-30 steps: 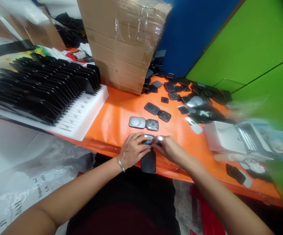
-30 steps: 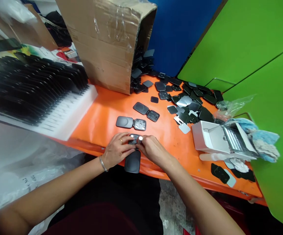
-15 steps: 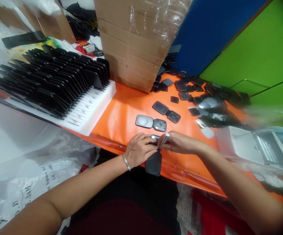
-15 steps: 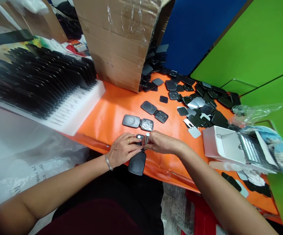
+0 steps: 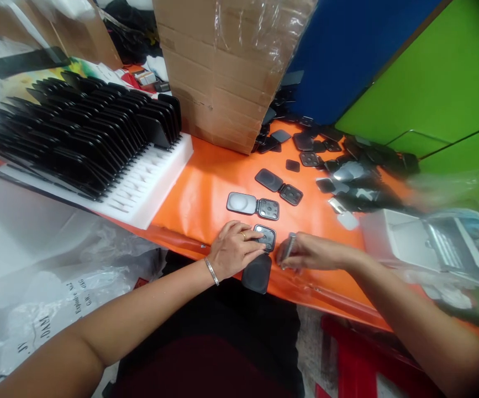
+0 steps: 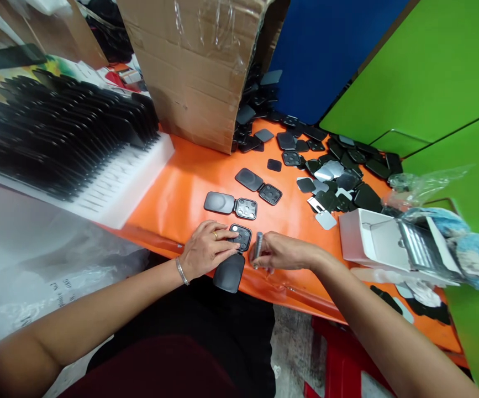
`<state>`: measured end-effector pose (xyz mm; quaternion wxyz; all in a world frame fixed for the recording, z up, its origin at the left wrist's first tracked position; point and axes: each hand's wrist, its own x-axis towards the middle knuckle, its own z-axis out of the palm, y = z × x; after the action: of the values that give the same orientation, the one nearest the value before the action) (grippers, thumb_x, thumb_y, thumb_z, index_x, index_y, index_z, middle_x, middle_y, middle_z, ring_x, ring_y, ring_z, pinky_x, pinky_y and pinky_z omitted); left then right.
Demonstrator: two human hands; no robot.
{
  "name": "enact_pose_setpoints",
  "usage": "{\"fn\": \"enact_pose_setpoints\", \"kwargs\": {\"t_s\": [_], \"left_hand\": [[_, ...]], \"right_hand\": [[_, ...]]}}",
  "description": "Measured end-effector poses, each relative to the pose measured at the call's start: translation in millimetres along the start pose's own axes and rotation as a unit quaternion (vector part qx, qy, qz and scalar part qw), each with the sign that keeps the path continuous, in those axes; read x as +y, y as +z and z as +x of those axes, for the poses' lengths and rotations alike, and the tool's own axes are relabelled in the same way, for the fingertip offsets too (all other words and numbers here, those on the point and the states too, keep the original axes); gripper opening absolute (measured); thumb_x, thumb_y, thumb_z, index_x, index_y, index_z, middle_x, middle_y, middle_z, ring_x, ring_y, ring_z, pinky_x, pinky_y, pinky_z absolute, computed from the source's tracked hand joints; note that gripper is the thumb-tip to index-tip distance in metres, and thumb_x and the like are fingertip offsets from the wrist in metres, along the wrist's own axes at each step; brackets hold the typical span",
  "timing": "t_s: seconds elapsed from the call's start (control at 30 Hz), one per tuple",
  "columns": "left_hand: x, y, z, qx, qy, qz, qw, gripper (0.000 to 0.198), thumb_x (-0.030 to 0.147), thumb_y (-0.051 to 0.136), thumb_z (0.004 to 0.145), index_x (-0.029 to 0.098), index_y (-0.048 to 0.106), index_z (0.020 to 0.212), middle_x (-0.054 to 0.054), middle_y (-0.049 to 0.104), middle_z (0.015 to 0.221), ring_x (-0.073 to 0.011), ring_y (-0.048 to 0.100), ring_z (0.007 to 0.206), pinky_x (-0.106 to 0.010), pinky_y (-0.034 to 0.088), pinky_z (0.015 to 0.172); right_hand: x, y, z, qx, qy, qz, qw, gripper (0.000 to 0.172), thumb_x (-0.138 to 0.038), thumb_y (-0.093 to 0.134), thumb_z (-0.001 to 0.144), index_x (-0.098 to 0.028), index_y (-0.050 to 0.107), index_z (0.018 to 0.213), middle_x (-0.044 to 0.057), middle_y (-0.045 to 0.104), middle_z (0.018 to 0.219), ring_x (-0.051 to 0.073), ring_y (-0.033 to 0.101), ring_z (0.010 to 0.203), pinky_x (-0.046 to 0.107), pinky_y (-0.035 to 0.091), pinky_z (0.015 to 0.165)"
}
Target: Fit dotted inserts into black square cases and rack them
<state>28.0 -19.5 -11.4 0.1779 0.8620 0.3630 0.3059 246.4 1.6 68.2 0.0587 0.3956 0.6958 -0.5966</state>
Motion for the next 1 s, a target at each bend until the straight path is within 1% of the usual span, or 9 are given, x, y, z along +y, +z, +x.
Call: {"fn": "enact_pose_setpoints", "kwargs": {"t_s": [0.1, 0.27, 0.37, 0.5, 0.67, 0.77, 0.87, 0.93, 1.0], "left_hand": [[-0.7, -0.8, -0.1, -0.002, 0.008, 0.0, 1.0, 0.017, 0.035, 0.055, 0.09, 0.031, 0.071, 0.096, 0.004, 0.067, 0.111, -0.019, 0.051, 0.107, -0.04, 0.037, 0.096], [-0.6, -3.8, 0.5, -0.02, 0.016, 0.001, 1.0, 0.018, 0.036, 0.054, 0.091, 0.031, 0.07, 0.099, 0.004, 0.066, 0.114, -0.0187, 0.05, 0.109, -0.04, 0.036, 0.096], [0.4, -3.9, 0.9, -0.022, 0.011, 0.006, 1.0, 0.019, 0.036, 0.054, 0.091, 0.03, 0.07, 0.098, 0.003, 0.066, 0.114, -0.0192, 0.05, 0.109, -0.041, 0.037, 0.096], [4.1, -2.0, -0.9, -0.018, 0.01, 0.014, 1.0, 0.018, 0.035, 0.054, 0.091, 0.029, 0.07, 0.098, 0.003, 0.066, 0.113, -0.0205, 0.05, 0.11, -0.042, 0.038, 0.097], [8.4, -5.4, -1.2, -0.017, 0.017, 0.011, 1.0, 0.021, 0.025, 0.052, 0.091, 0.025, 0.066, 0.108, -0.002, 0.065, 0.115, -0.0211, 0.049, 0.111, -0.043, 0.041, 0.097], [6.1, -16.8, 7.5, -0.082, 0.077, -0.008, 0.994, 0.033, 0.011, 0.047, 0.089, 0.023, 0.061, 0.117, -0.005, 0.061, 0.121, -0.0212, 0.046, 0.118, -0.042, 0.04, 0.101], [1.6, -31.0, 23.7, -0.202, 0.181, -0.007, 0.963, 0.054, 0.0, 0.047, 0.078, 0.026, 0.054, 0.125, -0.005, 0.049, 0.135, -0.025, 0.033, 0.132, -0.046, 0.032, 0.108], [-0.6, -38.4, 36.1, -0.28, 0.219, 0.007, 0.935, 0.06, 0.002, 0.051, 0.072, 0.028, 0.053, 0.125, -0.005, 0.042, 0.142, -0.0297, 0.026, 0.135, -0.051, 0.027, 0.109], [-1.2, -43.0, 48.1, -0.34, 0.223, 0.02, 0.913, 0.059, 0.007, 0.056, 0.07, 0.031, 0.053, 0.124, -0.004, 0.039, 0.143, -0.0335, 0.025, 0.135, -0.056, 0.023, 0.108]], "right_hand": [[15.6, 14.2, -19.0, 0.065, -0.004, 0.098, 0.993, 0.035, -0.046, 0.06, 0.081, -0.013, 0.069, 0.087, 0.01, 0.065, 0.091, 0.016, 0.062, 0.068, 0.029, 0.054, 0.062], [35.7, 43.2, -33.8, 0.228, -0.053, 0.206, 0.95, 0.029, -0.041, 0.062, 0.082, -0.015, 0.069, 0.093, 0.007, 0.065, 0.084, 0.017, 0.061, 0.072, 0.031, 0.052, 0.068], [44.0, 58.4, -29.7, 0.29, -0.08, 0.307, 0.903, 0.024, -0.038, 0.065, 0.08, -0.016, 0.069, 0.09, 0.005, 0.064, 0.074, 0.016, 0.059, 0.067, 0.03, 0.05, 0.064], [49.3, 71.4, -17.9, 0.364, -0.121, 0.433, 0.816, 0.02, -0.034, 0.071, 0.075, -0.018, 0.071, 0.087, 0.005, 0.066, 0.078, 0.014, 0.059, 0.066, 0.028, 0.05, 0.062], [45.5, 78.1, -8.5, 0.39, -0.139, 0.526, 0.743, 0.019, -0.032, 0.073, 0.073, -0.018, 0.072, 0.086, 0.004, 0.066, 0.075, 0.013, 0.061, 0.068, 0.026, 0.052, 0.065], [43.7, 81.9, -7.7, 0.397, -0.14, 0.562, 0.712, 0.018, -0.029, 0.074, 0.072, -0.017, 0.073, 0.085, 0.005, 0.068, 0.08, 0.014, 0.063, 0.074, 0.023, 0.053, 0.068], [44.8, 86.7, -8.5, 0.407, -0.132, 0.596, 0.679, 0.017, -0.027, 0.075, 0.07, -0.017, 0.073, 0.083, 0.004, 0.068, 0.082, 0.013, 0.064, 0.074, 0.021, 0.054, 0.068], [45.9, 89.7, -9.3, 0.418, -0.128, 0.617, 0.654, 0.017, -0.027, 0.077, 0.069, -0.017, 0.073, 0.082, 0.003, 0.069, 0.081, 0.012, 0.064, 0.073, 0.02, 0.054, 0.067], [46.6, 92.3, -10.8, 0.426, -0.126, 0.632, 0.635, 0.018, -0.027, 0.077, 0.068, -0.017, 0.073, 0.082, 0.002, 0.069, 0.08, 0.011, 0.064, 0.072, 0.019, 0.054, 0.067]]}}
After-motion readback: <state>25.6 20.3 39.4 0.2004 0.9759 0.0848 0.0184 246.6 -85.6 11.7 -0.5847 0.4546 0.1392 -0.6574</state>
